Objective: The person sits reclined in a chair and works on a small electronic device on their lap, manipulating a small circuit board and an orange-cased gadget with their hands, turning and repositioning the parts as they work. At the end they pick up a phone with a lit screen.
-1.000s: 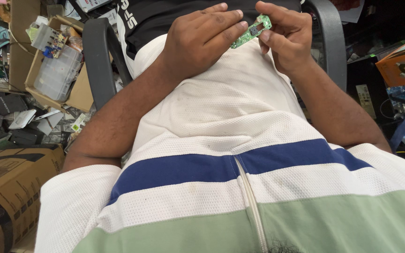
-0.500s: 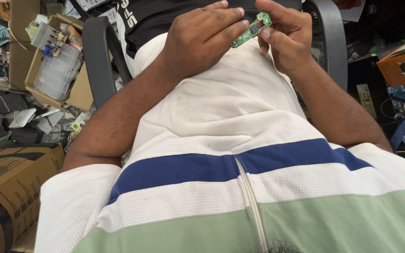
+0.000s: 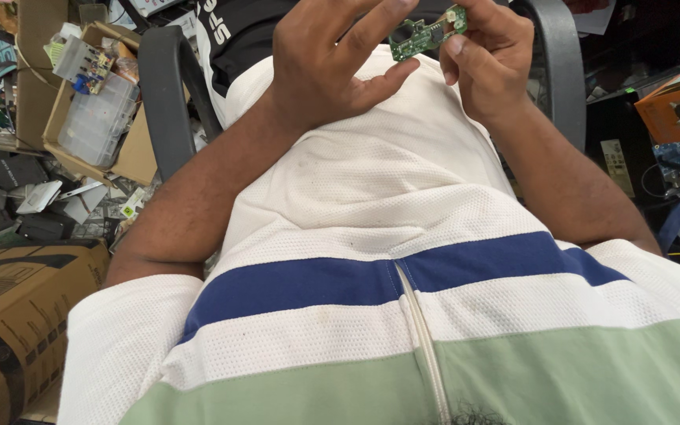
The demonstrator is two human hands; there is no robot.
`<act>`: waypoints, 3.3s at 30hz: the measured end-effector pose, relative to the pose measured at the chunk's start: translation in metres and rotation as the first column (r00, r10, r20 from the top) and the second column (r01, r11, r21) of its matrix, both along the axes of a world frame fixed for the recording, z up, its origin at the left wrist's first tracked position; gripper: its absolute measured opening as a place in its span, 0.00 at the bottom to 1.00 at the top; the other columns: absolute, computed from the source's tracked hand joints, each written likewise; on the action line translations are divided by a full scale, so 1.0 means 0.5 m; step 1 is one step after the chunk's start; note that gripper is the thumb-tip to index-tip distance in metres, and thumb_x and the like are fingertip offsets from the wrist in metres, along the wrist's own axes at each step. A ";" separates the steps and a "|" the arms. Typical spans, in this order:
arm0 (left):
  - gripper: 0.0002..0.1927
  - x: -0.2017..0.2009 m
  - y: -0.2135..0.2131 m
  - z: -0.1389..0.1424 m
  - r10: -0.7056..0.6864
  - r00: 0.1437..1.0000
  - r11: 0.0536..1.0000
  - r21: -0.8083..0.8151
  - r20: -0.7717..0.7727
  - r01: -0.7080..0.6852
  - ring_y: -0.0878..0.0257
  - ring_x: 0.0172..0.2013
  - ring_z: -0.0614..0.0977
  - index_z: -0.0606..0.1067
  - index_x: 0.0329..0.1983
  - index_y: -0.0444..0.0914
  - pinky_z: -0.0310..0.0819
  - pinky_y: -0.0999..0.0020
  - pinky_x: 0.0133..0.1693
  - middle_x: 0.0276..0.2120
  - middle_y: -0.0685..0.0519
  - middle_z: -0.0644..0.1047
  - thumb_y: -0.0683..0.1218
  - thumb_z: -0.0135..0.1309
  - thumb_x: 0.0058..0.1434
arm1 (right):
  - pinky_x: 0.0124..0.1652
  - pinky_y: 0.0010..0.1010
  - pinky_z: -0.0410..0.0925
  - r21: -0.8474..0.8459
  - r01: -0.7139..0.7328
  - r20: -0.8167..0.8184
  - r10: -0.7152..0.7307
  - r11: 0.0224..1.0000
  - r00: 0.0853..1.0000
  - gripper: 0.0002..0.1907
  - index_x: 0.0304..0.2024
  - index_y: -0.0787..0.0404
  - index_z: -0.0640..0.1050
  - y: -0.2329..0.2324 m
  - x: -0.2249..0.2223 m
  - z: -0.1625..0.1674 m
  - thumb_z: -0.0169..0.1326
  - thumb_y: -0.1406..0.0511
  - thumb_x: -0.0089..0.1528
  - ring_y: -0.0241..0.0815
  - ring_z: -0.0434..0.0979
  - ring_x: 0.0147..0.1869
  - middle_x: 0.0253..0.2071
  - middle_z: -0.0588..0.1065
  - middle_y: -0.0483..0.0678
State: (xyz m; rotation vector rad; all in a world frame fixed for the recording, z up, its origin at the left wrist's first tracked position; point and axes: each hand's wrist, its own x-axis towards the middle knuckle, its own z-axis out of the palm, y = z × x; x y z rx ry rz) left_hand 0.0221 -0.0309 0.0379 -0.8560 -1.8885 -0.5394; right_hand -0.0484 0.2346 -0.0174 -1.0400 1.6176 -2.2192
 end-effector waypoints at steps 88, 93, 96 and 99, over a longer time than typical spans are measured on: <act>0.31 0.007 0.000 -0.001 -0.012 0.998 1.000 -0.002 0.066 0.012 0.58 0.47 0.82 0.69 0.67 0.45 0.76 0.62 0.44 0.52 0.55 0.77 0.48 0.70 0.64 | 0.32 0.22 0.72 -0.018 -0.058 -0.190 0.054 0.998 0.980 0.22 0.65 0.66 0.74 0.014 -0.015 -0.010 0.58 0.67 0.70 0.34 0.77 0.34 0.49 0.77 0.52; 0.31 0.008 0.004 0.000 -0.010 0.999 1.000 0.014 0.044 0.009 0.58 0.47 0.81 0.69 0.66 0.44 0.75 0.62 0.43 0.53 0.55 0.77 0.48 0.71 0.63 | 0.33 0.24 0.71 0.023 -0.011 -0.146 0.014 1.000 0.989 0.24 0.64 0.67 0.76 0.014 -0.011 -0.017 0.60 0.59 0.72 0.36 0.75 0.33 0.49 0.78 0.53; 0.30 0.007 0.000 -0.002 -0.021 1.000 1.000 0.012 0.006 0.021 0.59 0.45 0.81 0.69 0.63 0.44 0.75 0.63 0.41 0.50 0.56 0.77 0.47 0.71 0.62 | 0.33 0.25 0.71 0.041 0.016 -0.130 -0.011 0.999 0.991 0.24 0.64 0.67 0.77 0.012 -0.012 -0.019 0.60 0.56 0.73 0.37 0.74 0.32 0.49 0.77 0.54; 0.31 0.007 -0.003 -0.007 0.014 0.999 1.000 -0.016 0.044 -0.014 0.59 0.47 0.81 0.70 0.66 0.45 0.75 0.62 0.44 0.52 0.55 0.77 0.49 0.71 0.63 | 0.31 0.23 0.70 -0.042 -0.078 -0.132 0.072 0.996 0.989 0.26 0.65 0.65 0.75 0.011 -0.015 -0.018 0.60 0.55 0.71 0.38 0.75 0.33 0.49 0.77 0.54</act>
